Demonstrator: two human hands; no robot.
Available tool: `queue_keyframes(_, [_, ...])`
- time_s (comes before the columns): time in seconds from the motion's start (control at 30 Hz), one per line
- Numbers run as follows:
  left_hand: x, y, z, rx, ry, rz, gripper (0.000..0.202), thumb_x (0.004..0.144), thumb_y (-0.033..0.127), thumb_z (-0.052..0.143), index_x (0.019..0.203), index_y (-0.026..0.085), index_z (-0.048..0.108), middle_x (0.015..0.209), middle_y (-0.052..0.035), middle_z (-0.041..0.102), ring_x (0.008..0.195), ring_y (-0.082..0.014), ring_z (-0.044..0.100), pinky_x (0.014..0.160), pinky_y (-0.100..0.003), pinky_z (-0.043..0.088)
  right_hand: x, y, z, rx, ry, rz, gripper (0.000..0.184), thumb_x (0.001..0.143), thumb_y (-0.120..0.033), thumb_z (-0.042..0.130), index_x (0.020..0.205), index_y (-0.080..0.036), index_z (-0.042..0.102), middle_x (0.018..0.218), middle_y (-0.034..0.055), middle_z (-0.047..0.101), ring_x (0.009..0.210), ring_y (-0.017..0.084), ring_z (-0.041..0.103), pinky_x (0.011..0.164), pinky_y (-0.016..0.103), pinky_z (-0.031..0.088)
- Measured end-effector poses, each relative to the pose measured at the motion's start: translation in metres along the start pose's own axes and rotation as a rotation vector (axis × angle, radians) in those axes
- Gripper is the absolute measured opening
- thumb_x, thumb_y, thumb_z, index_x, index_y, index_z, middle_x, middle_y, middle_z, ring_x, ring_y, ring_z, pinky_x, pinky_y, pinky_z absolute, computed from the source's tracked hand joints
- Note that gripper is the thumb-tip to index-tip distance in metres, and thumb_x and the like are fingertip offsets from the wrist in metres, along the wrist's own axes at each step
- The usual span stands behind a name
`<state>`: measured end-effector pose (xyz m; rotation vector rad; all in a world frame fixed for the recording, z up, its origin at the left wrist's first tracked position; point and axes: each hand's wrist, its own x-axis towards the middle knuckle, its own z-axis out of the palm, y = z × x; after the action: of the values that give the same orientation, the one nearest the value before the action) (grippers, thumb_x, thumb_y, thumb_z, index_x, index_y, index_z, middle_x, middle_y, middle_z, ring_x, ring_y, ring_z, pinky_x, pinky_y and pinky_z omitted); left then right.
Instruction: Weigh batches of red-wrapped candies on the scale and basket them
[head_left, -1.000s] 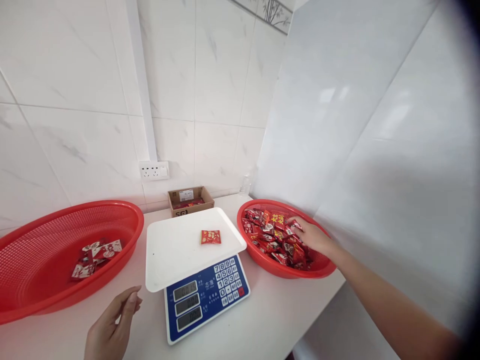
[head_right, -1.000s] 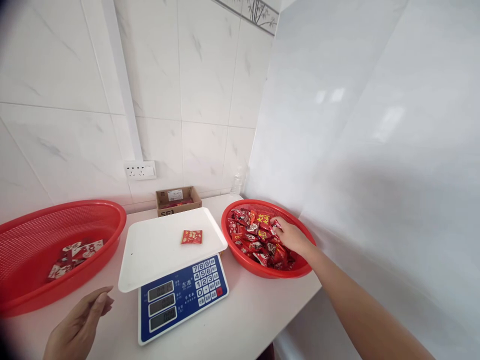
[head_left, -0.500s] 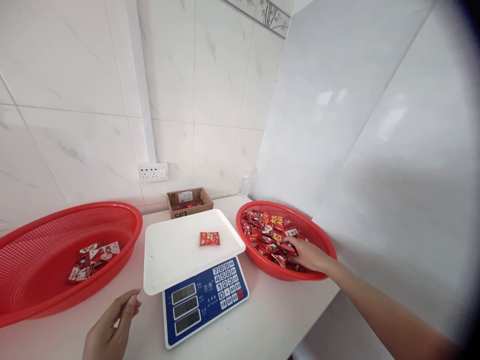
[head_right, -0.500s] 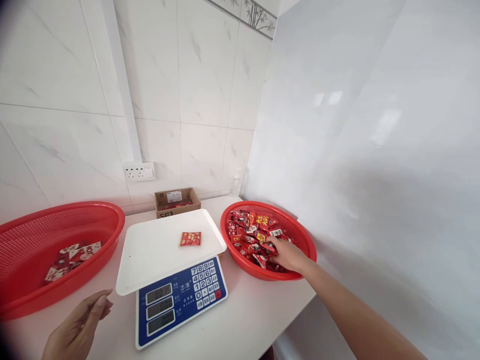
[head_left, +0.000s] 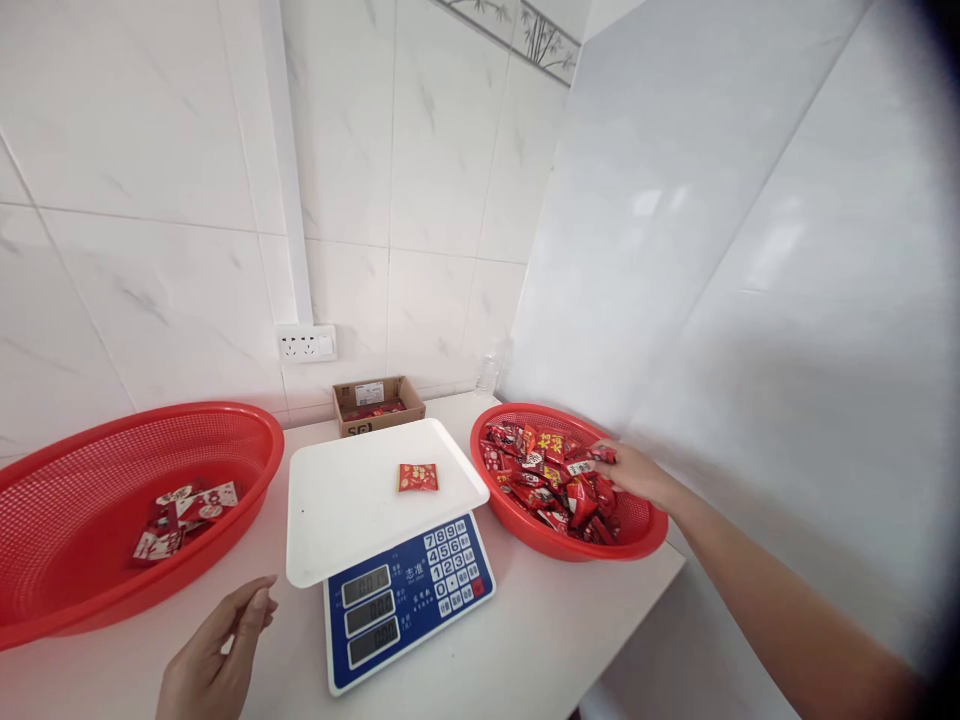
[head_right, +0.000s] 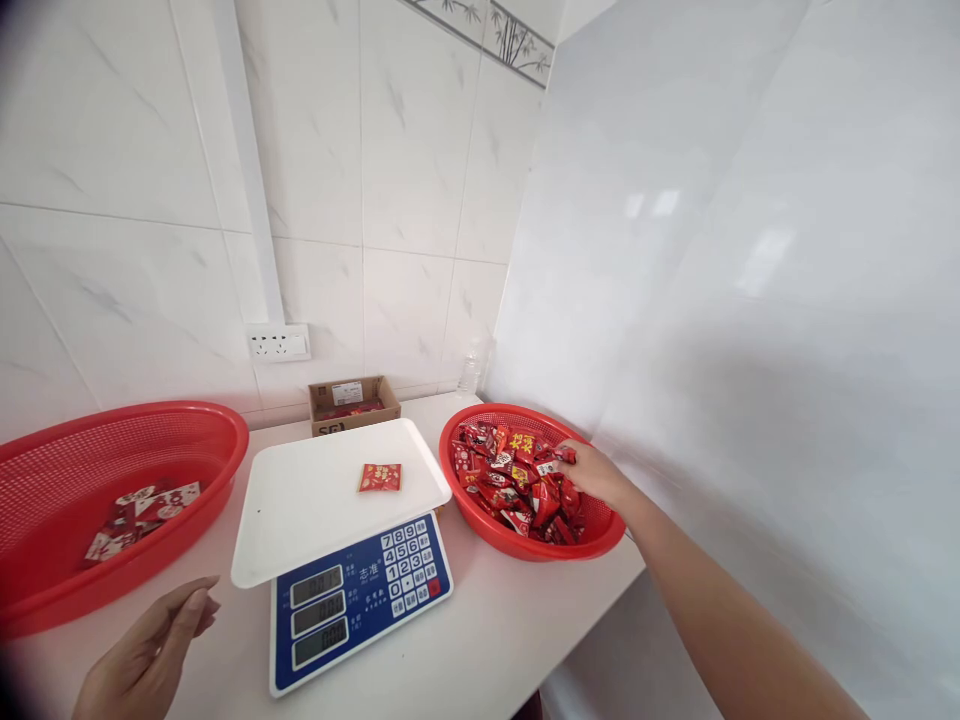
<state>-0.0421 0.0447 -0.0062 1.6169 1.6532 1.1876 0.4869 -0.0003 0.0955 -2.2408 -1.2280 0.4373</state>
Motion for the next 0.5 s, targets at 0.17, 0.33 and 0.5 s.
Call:
queue_keyframes(0.17, [-0.001, -0.001, 0.000, 0.010, -0.003, 0.010, 0.053, 0.066, 0.068, 0.048, 0.091, 0.024, 0.064, 0.077, -0.0041, 0.072, 0.074, -0.0238, 0.070, 0.059, -0.029, 0.056, -0.005, 0.011, 0.005, -0.159, -0.079, -0.091, 0.028, 0.073, -0.045, 0.059, 0.082, -0.020, 0.067, 0.083, 0.0055, 0.070, 0.079, 0.024, 0.062, 0.070, 0.031, 0.046])
queue_keyframes(0.33, [0.001, -0.005, 0.000, 0.044, -0.031, 0.007, 0.053, 0.067, 0.067, 0.047, 0.093, 0.024, 0.063, 0.081, -0.0048, 0.072, 0.076, -0.0238, 0.070, 0.061, -0.029, 0.056, -0.006, 0.019, 0.018, -0.061, -0.058, -0.062, 0.025, 0.075, -0.042, 0.056, 0.080, -0.020, 0.067, 0.080, 0.0045, 0.070, 0.077, 0.022, 0.062, 0.068, 0.029, 0.045])
queue_keyframes(0.5, [0.002, -0.008, -0.002, 0.079, -0.074, 0.010, 0.050, 0.069, 0.065, 0.047, 0.095, 0.024, 0.062, 0.082, -0.0043, 0.072, 0.079, -0.0232, 0.070, 0.058, -0.026, 0.055, -0.005, 0.025, 0.023, -0.017, 0.022, -0.018, 0.017, 0.076, -0.032, 0.052, 0.074, -0.019, 0.063, 0.079, 0.0038, 0.069, 0.076, 0.020, 0.062, 0.066, 0.026, 0.045])
